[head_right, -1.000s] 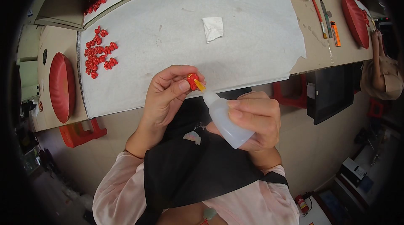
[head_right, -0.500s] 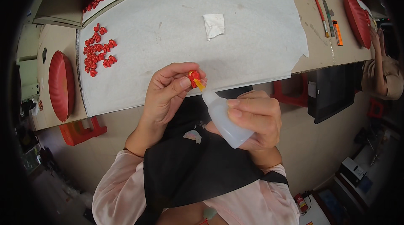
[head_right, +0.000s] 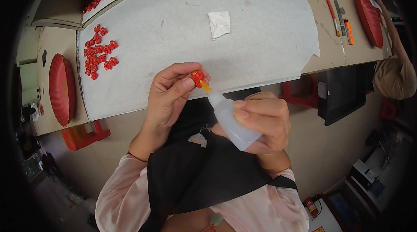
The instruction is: The person applies a yellow liquid from a squeeze bottle onto small red objects. They handle the objects one at a time, applying the liquid to specific points before placing them on a white surface. The person also wipes the bottle tip on a paper towel during the process.
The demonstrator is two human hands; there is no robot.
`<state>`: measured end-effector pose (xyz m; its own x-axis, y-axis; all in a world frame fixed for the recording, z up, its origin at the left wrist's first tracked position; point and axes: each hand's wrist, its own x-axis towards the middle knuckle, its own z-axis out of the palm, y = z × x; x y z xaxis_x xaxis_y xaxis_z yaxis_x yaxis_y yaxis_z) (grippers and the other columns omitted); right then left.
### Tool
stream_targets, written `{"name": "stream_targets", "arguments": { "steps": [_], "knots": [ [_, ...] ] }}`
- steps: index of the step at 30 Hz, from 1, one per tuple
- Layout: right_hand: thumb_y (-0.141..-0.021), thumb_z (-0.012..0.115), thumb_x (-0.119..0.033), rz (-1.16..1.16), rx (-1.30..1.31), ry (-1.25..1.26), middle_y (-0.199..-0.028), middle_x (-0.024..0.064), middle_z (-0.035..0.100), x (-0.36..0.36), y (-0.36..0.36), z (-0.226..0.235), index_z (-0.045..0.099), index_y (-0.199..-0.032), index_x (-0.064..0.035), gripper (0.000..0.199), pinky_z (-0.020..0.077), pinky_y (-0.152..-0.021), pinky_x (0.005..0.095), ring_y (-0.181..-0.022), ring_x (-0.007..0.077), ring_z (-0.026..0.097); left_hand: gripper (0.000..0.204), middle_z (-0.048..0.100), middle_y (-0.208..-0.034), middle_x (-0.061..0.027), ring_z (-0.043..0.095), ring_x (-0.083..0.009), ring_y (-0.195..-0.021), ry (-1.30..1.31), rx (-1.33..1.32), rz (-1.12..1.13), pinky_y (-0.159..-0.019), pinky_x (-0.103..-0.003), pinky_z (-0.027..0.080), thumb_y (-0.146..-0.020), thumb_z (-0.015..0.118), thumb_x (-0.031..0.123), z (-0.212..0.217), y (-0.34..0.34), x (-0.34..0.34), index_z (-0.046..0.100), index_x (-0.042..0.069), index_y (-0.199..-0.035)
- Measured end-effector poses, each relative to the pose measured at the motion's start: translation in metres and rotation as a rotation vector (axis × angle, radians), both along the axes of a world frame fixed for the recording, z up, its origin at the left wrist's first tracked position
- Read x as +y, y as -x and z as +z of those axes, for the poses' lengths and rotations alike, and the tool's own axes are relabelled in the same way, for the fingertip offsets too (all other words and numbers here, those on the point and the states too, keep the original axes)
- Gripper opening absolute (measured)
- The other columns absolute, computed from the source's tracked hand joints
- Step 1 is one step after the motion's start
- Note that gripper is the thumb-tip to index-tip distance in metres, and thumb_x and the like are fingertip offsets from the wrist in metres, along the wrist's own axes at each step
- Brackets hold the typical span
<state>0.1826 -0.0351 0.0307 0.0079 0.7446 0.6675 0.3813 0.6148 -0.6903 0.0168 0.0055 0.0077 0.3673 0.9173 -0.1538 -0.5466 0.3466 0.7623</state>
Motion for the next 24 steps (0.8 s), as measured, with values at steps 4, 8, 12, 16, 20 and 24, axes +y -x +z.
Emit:
{"name": "stream_targets", "arguments": {
  "steps": [4,8,12,16,20,24],
  "knots": [
    [-0.062,0.076,-0.023,-0.001,-0.011,0.009,-0.084,0.0067,0.049,0.0,-0.002,-0.001,0.049,-0.092,-0.007,0.043,0.0438,-0.054,0.0241,-0.062,0.0136,0.05,0.024,0.06,-0.093,-0.0139,0.056,-0.0195,-0.091,-0.008,0.02,0.009,-0.083,-0.031,0.042,-0.08,0.054,0.003,0.0,0.001,0.0,0.054,-0.003,-0.104],
    [-0.063,0.076,-0.024,-0.018,-0.041,0.015,-0.084,0.0075,0.049,0.0,-0.002,-0.002,0.048,-0.092,-0.0066,0.044,0.045,-0.057,0.0245,-0.064,0.0145,0.051,0.024,0.06,-0.094,-0.0138,0.056,-0.0195,-0.091,0.005,-0.003,0.028,-0.084,-0.03,0.043,-0.08,0.054,0.003,-0.002,0.001,0.001,0.054,-0.003,-0.104],
    [-0.063,0.076,-0.025,-0.036,0.017,0.049,-0.085,0.0095,0.049,0.006,-0.008,0.003,0.045,-0.09,-0.0063,0.045,0.046,-0.06,0.0252,-0.066,0.0152,0.052,0.024,0.06,-0.094,-0.013,0.057,-0.0191,-0.091,0.059,-0.085,-0.015,-0.085,-0.031,0.043,-0.081,0.053,0.003,-0.003,0.007,0.005,0.054,-0.003,-0.105],
    [-0.062,0.068,0.007,0.092,0.229,0.165,-0.094,0.0152,0.051,0.051,-0.019,0.013,0.044,-0.095,-0.003,0.042,0.0477,-0.07,0.0286,-0.083,0.0201,0.054,0.024,0.06,-0.096,-0.0124,0.056,-0.0193,-0.093,0.143,-0.271,0.015,-0.086,-0.033,0.043,-0.083,0.051,0.004,-0.003,0.014,0.013,0.054,-0.001,-0.106],
    [-0.073,0.059,0.0,0.141,0.065,0.408,-0.092,0.0086,0.053,0.141,-0.011,0.024,0.049,-0.094,0.0005,0.023,0.048,-0.066,0.0253,-0.078,0.0141,0.055,0.024,0.059,-0.097,-0.0128,0.056,-0.02,-0.094,0.152,-0.354,0.051,-0.088,-0.035,0.044,-0.083,0.05,0.004,-0.005,0.025,0.018,0.053,-0.001,-0.106],
    [-0.074,0.061,-0.007,0.155,-0.126,0.452,-0.083,0.0061,0.058,0.232,0.015,0.009,0.053,-0.094,-0.0021,0.022,0.0482,-0.06,0.0269,-0.072,0.0146,0.057,0.024,0.059,-0.096,-0.0129,0.056,-0.0198,-0.095,0.098,-0.292,0.092,-0.088,-0.035,0.044,-0.083,0.05,0.004,-0.006,0.035,0.019,0.053,-0.001,-0.106]
  ]
}}
